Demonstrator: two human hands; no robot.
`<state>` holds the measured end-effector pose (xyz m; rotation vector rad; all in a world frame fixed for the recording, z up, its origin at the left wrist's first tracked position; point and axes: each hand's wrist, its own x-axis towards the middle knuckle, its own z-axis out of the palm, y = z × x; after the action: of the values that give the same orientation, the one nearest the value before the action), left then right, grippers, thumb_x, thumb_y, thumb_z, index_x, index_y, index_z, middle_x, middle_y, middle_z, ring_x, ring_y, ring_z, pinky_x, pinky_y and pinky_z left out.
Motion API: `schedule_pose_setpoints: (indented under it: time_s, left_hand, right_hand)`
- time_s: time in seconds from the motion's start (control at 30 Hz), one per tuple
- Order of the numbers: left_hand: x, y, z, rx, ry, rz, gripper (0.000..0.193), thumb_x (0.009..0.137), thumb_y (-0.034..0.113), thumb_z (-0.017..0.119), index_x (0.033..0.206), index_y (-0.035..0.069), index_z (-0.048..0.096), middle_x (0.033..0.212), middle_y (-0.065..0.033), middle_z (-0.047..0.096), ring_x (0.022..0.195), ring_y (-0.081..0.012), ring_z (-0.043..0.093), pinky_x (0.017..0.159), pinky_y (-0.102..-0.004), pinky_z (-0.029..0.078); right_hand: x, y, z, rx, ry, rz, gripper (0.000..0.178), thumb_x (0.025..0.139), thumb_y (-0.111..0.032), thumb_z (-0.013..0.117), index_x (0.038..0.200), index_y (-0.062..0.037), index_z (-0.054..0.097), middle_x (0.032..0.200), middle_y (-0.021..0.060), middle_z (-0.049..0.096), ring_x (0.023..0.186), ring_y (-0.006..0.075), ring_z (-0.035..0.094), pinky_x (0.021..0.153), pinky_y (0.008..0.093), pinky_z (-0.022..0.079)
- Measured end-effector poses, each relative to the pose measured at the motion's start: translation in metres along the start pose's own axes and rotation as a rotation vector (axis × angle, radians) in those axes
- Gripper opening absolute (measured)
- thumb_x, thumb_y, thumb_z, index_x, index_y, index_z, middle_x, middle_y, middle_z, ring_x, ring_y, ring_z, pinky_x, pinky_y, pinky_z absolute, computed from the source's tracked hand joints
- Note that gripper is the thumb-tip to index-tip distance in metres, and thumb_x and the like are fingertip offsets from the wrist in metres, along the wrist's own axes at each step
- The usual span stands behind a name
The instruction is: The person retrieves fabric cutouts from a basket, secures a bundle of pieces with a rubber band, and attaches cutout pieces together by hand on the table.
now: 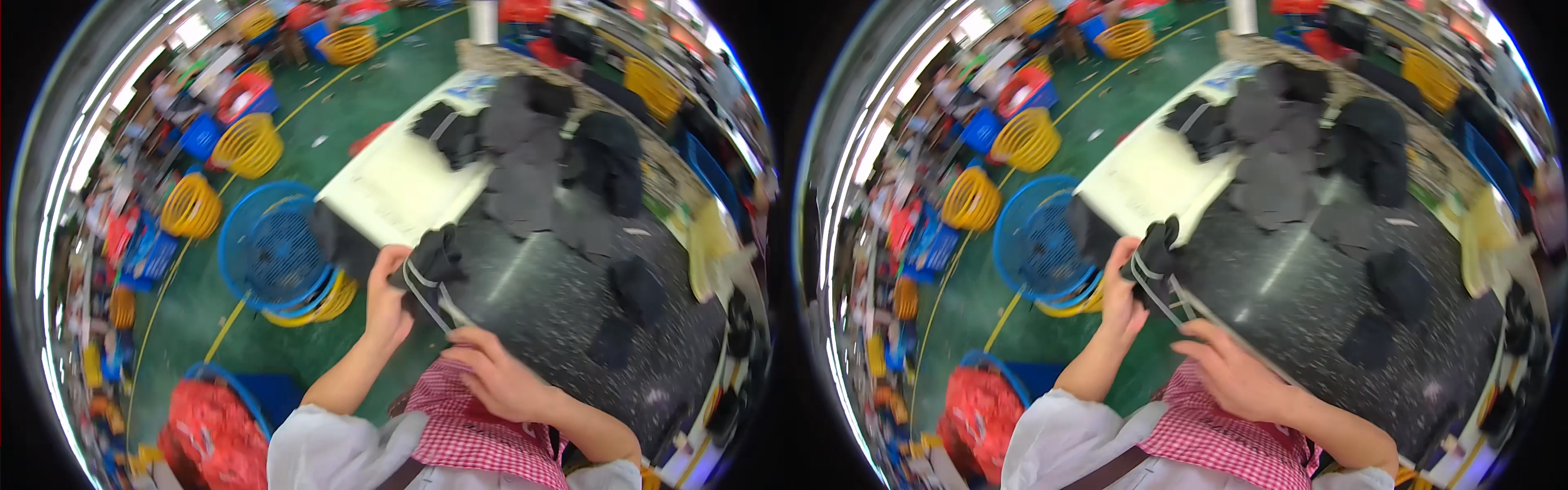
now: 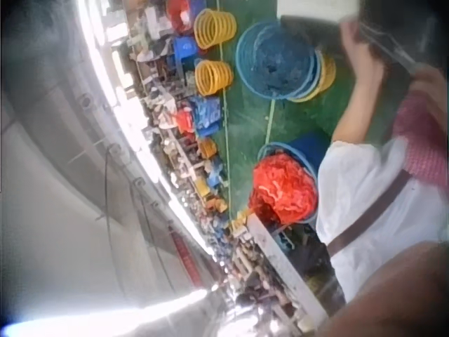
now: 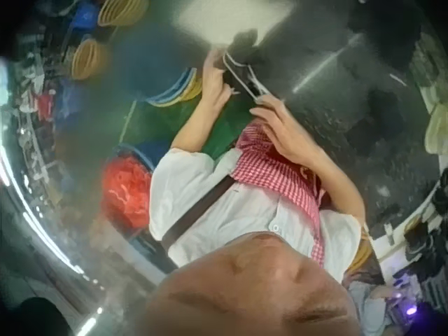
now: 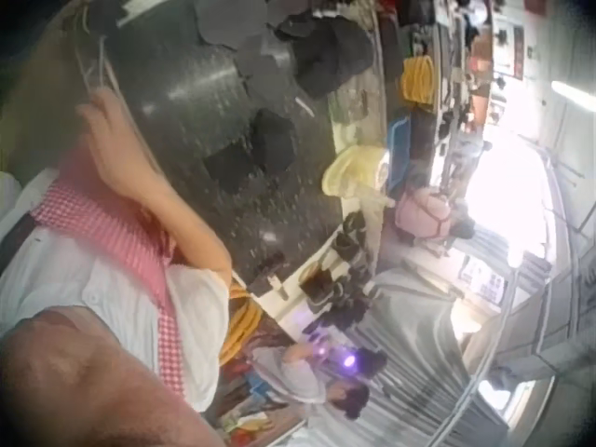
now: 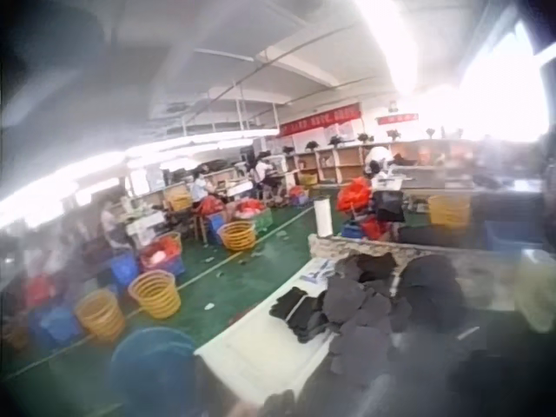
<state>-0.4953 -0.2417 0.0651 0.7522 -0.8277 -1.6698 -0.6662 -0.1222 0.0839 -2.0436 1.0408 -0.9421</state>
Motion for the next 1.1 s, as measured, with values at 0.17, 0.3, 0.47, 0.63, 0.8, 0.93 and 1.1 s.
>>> schedule_pose_setpoints:
  time_s: [0.17, 0.3, 0.47, 0.63, 0.8, 0.93, 1.1]
  left_hand:
    - [-0.015, -0.014, -0.099, -0.492, 0.098, 0.044, 0.031, 0.082, 0.0, 0.053, 0.113, 0.003, 0.052, 0.104, -0.0096, 0.06, 0.093, -0.0203, 0.06, 0.08, -0.0336, 0.051]
    - [0.002, 0.023, -0.21, -0.209, 0.746, 0.484, 0.045, 0.079, 0.002, 0.053, 0.123, 0.003, 0.046, 0.115, -0.0113, 0.056, 0.103, -0.0235, 0.057, 0.088, -0.0371, 0.049]
    - [0.053, 0.04, -0.369, 0.445, 1.031, 0.196, 0.066, 0.075, 0.006, 0.064, 0.136, 0.001, 0.039, 0.13, -0.0148, 0.05, 0.112, -0.0306, 0.053, 0.098, -0.0396, 0.041]
    - [0.081, 0.02, -0.327, 0.913, 0.838, 0.625, 0.035, 0.077, 0.003, 0.066, 0.112, 0.001, 0.062, 0.108, -0.0117, 0.062, 0.097, -0.0225, 0.058, 0.089, -0.035, 0.046]
    - [0.043, 0.05, -0.133, 0.948, 0.514, 1.021, 0.025, 0.088, 0.0, 0.057, 0.113, 0.0, 0.057, 0.117, -0.0113, 0.057, 0.103, -0.02, 0.053, 0.092, -0.0337, 0.042]
    - [0.018, 0.007, -0.021, 1.243, -0.008, 1.123, 0.02, 0.084, 0.006, 0.063, 0.104, 0.003, 0.06, 0.112, -0.0138, 0.059, 0.103, -0.026, 0.056, 0.089, -0.0357, 0.044]
    - [-0.025, -0.093, 0.12, 0.981, -0.949, 1.155, 0.054, 0.073, 0.025, 0.068, 0.122, 0.006, 0.054, 0.126, -0.0132, 0.053, 0.112, -0.027, 0.051, 0.099, -0.0513, 0.033]
  right_hand:
    - [-0.003, -0.001, -0.006, -0.041, -0.122, 0.102, 0.024, 0.082, -0.002, 0.058, 0.106, -0.0028, 0.062, 0.123, 0.0157, 0.052, 0.111, 0.035, 0.053, 0.091, 0.0399, 0.046]
    - [-0.02, -0.001, -0.022, -0.07, -0.245, 0.159, 0.023, 0.082, -0.003, 0.06, 0.104, -0.0044, 0.064, 0.112, 0.01, 0.061, 0.094, 0.029, 0.063, 0.08, 0.037, 0.052]
    - [-0.048, -0.011, -0.05, -0.11, -0.078, 0.297, 0.022, 0.079, 0.001, 0.063, 0.1, -0.0039, 0.065, 0.105, 0.0114, 0.064, 0.089, 0.0294, 0.065, 0.075, 0.0349, 0.052]
    - [-0.11, -0.011, -0.088, -0.503, 0.21, 0.388, 0.026, 0.074, -0.001, 0.069, 0.099, -0.0046, 0.065, 0.106, 0.0126, 0.063, 0.096, 0.0309, 0.061, 0.08, 0.0369, 0.049]
    - [-0.139, -0.002, -0.114, -0.804, 0.43, 0.447, 0.031, 0.071, -0.007, 0.074, 0.101, -0.0044, 0.064, 0.111, 0.0103, 0.063, 0.098, 0.0302, 0.06, 0.084, 0.039, 0.049]
    - [-0.156, 0.022, -0.11, -0.799, 0.343, 0.421, 0.029, 0.072, -0.004, 0.072, 0.1, -0.0041, 0.065, 0.11, 0.01, 0.064, 0.098, 0.0314, 0.06, 0.084, 0.0395, 0.049]
    - [-0.193, 0.024, -0.104, -0.832, 0.321, 0.375, 0.021, 0.083, 0.001, 0.061, 0.104, 0.0014, 0.063, 0.111, 0.0157, 0.061, 0.103, 0.0349, 0.056, 0.09, 0.0403, 0.044]
